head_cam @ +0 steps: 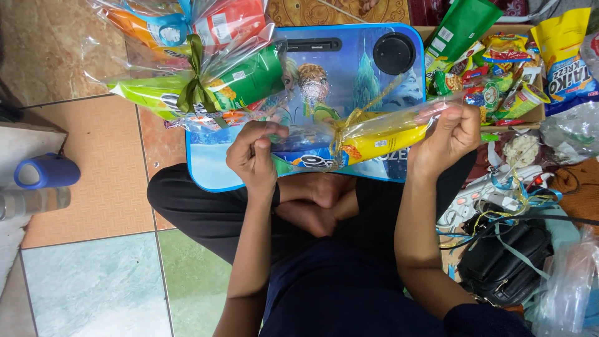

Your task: Tying yellow ribbons around small plastic gift bags filled with snacks and arranging them on a lap desk.

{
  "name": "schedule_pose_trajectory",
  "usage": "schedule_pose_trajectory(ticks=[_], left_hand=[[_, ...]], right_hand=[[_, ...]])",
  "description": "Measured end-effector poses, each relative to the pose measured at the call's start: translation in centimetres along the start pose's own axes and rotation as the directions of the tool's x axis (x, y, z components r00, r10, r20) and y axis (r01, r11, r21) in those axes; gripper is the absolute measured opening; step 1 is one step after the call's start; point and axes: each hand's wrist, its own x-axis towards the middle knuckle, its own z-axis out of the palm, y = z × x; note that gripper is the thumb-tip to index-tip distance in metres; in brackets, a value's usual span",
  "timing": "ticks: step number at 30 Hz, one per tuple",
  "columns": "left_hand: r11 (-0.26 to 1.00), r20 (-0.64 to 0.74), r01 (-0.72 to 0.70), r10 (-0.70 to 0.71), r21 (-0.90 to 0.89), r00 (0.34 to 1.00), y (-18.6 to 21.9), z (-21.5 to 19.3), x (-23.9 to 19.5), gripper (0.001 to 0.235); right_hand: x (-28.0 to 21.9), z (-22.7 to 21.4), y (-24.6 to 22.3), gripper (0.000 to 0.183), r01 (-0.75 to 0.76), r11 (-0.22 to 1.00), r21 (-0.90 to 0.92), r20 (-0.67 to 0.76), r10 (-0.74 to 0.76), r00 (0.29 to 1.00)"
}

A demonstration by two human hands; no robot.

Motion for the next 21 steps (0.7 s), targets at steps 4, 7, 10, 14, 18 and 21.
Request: schedule_pose_trajectory(ticks=[4, 7, 10, 14, 18, 21], left_hand=[[0.989, 0.204, 0.144, -0.136, -0.024, 0.970, -0.1, -1.8, -1.9, 0.074], [0.962, 0.298, 0.240, -0.192, -0.134, 0.935, -0.1, -1.6, -2.6, 0.087], [0.980, 0.348, 0.146, -0.089, -0.139, 0.933, 0.1, -0.5, -2.5, 0.059], [0.993, 0.229, 0.118, -0.112, -0.013, 0.967, -1.0, 0.3, -2.3, 0.049], [0.992, 0.122, 0.101, -0.109, 0.074, 0.986, -3.5, 0.0, -2.4, 0.052], [0.988, 0.137, 0.151, -0.147, -0.019, 0.980, -4.9, -1.0, -3.4, 0.059]], right_hand=[[-0.4, -1.5, 1.3, 0.050, -0.061, 0.991, 0.115, 0.159, 0.042, 0.986], [-1.3, -1.8, 1.8, 0.070, -0.047, 0.989, 0.139, 0.249, 0.011, 0.968], [-2.2, -2.3, 2.8, 0.074, -0.047, 0.987, 0.153, 0.269, 0.004, 0.963], [-1.8, -1.2, 2.7, 0.054, -0.095, 0.981, 0.169, 0.227, 0.055, 0.972], [-1.7, 0.2, 2.7, 0.050, -0.067, 0.992, 0.103, 0.117, 0.055, 0.992], [-1.2, 1.3, 0.9, 0.052, -0.130, 0.991, 0.014, 0.156, 0.126, 0.980]])
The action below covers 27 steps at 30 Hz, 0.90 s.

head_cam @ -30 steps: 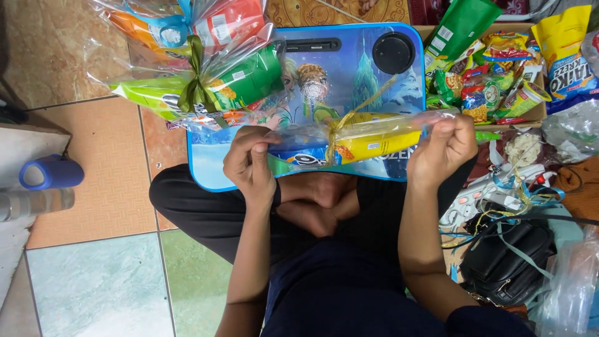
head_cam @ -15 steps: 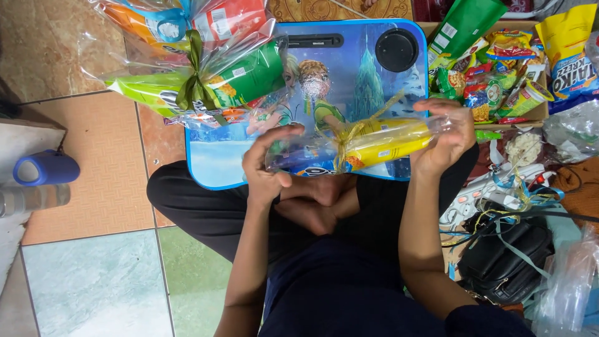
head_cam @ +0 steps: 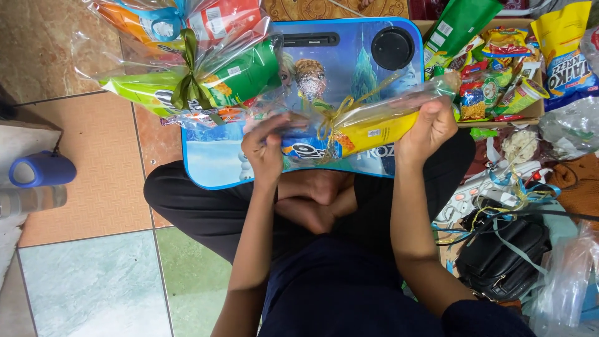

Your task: Tying yellow ribbons around small plastic gift bags filled with snacks and arranging them on a lap desk.

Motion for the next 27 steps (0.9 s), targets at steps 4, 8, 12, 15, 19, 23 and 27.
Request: schedule_pose_trajectory(ticks=[4, 8, 12, 15, 19, 23, 27], left_hand=[[0.996, 0.071, -0.069, 0.073, -0.053, 0.995, 3.2, 0.0, 1.2, 0.076], [0.995, 0.033, -0.094, 0.093, 0.027, 0.995, 4.9, -0.3, 1.6, 0.053], [0.992, 0.078, -0.120, 0.117, 0.043, 0.990, 5.9, 0.2, 3.0, 0.053], [0.992, 0.110, -0.095, 0.085, 0.087, 0.990, 6.6, -0.6, 3.7, 0.049], [0.989, 0.122, -0.121, 0.110, 0.088, 0.986, 6.1, -2.6, 2.6, 0.037], [0.946, 0.099, -0.282, 0.269, 0.160, 0.958, 7.1, -3.4, 3.3, 0.022], [0.933, 0.164, -0.295, 0.264, 0.205, 0.950, 8.0, -3.6, 4.6, 0.018]], right_hand=[[-0.4, -0.1, -0.4, 0.058, -0.006, 1.000, 0.015, 0.044, 0.005, 0.999], [-1.0, -1.6, 0.1, 0.061, 0.046, 0.991, 0.128, 0.109, -0.060, 0.992], [-0.7, -2.0, 0.7, 0.059, 0.084, 0.990, 0.111, 0.070, -0.092, 0.993], [-0.6, -2.2, -0.2, 0.057, 0.030, 0.992, 0.122, 0.098, -0.042, 0.994], [0.2, -3.8, -0.7, 0.055, 0.121, 0.985, 0.124, 0.135, -0.138, 0.981], [1.2, -4.1, -1.1, 0.052, 0.206, 0.975, 0.079, 0.113, -0.214, 0.970], [1.9, -4.0, -0.9, 0.054, 0.256, 0.967, 0.009, 0.106, -0.256, 0.961]])
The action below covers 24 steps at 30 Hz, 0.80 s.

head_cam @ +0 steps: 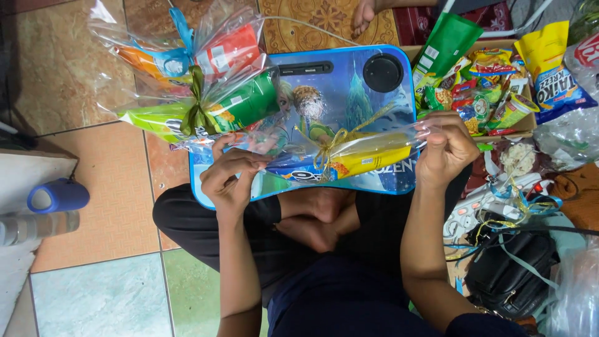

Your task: Tying yellow ribbons around small plastic gift bags filled with snacks and arranging them on a lap desk.

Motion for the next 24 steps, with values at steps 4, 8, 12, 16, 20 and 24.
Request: schedule_pose_trajectory(ticks=[4, 8, 12, 16, 20, 24], left_hand=[[0.995, 0.097, 0.095, -0.094, -0.005, 0.991, 1.0, -1.0, 0.3, 0.012], [0.993, 0.259, 0.061, -0.085, 0.100, 0.962, 2.5, -2.1, 1.0, 0.007], [0.967, 0.434, -0.076, -0.039, 0.243, 0.900, 2.9, -2.9, 2.1, 0.020], [0.945, 0.491, -0.152, -0.011, 0.291, 0.871, 3.4, -3.1, 2.9, 0.022], [0.953, 0.484, -0.086, -0.068, 0.289, 0.873, 3.8, -3.4, 3.7, 0.014], [0.962, 0.479, -0.063, -0.074, 0.265, 0.875, 3.7, -3.2, 3.4, 0.013]], right_hand=[[-0.3, -1.5, 0.0, 0.048, -0.039, 0.997, 0.066, 0.083, 0.033, 0.996], [-0.1, -3.5, -1.6, 0.053, 0.004, 0.997, 0.083, 0.271, -0.026, 0.962], [3.5, -2.6, -6.2, 0.023, 0.204, 0.964, -0.171, 0.590, -0.065, 0.805], [4.6, -2.6, -6.3, 0.025, 0.276, 0.939, -0.206, 0.638, -0.085, 0.765], [4.1, -3.5, -4.7, 0.010, 0.314, 0.917, -0.245, 0.602, -0.110, 0.791], [3.7, -3.3, -4.5, 0.011, 0.251, 0.935, -0.252, 0.531, -0.084, 0.844]])
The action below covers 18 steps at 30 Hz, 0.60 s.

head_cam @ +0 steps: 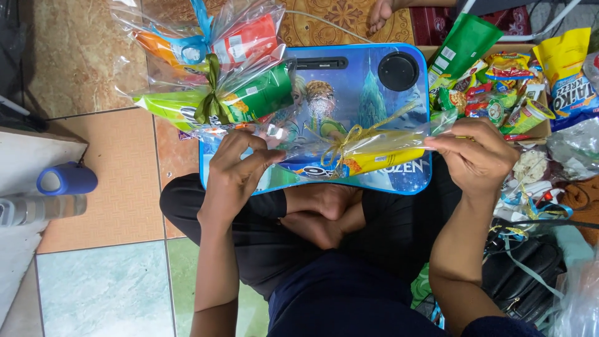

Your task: Tying yellow ribbons around small plastic gift bags filled with snacks and arranging them on a lap desk.

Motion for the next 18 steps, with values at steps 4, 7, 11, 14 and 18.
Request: schedule_pose_trajectory(ticks=[4, 7, 11, 14, 18], left_hand=[[0.997, -0.009, 0.071, -0.071, 0.003, 0.997, 1.2, -0.9, 0.6, 0.013], [0.970, 0.041, 0.206, -0.203, -0.131, 0.978, 1.8, -0.8, 0.7, 0.042], [0.948, -0.038, 0.253, -0.265, -0.194, 0.963, 2.2, 0.2, 0.9, 0.016], [0.929, -0.177, 0.334, -0.360, -0.163, 0.916, 2.6, 0.2, 0.6, 0.006], [0.940, -0.308, 0.308, -0.339, -0.146, 0.889, 2.1, 0.2, -1.6, 0.022]], right_hand=[[1.2, -0.9, -0.9, 0.016, -0.059, 0.995, 0.084, 0.090, 0.052, 0.995], [1.2, -0.9, -0.6, 0.045, -0.064, 0.972, 0.228, 0.104, 0.041, 0.994], [1.5, -0.1, -1.2, 0.018, -0.076, 0.965, 0.252, -0.044, 0.090, 0.995], [-0.7, -1.0, 1.1, 0.012, -0.098, 0.946, 0.309, -0.224, 0.173, 0.959], [-4.8, -4.4, 3.9, 0.034, -0.258, 0.934, 0.246, -0.414, 0.342, 0.843]])
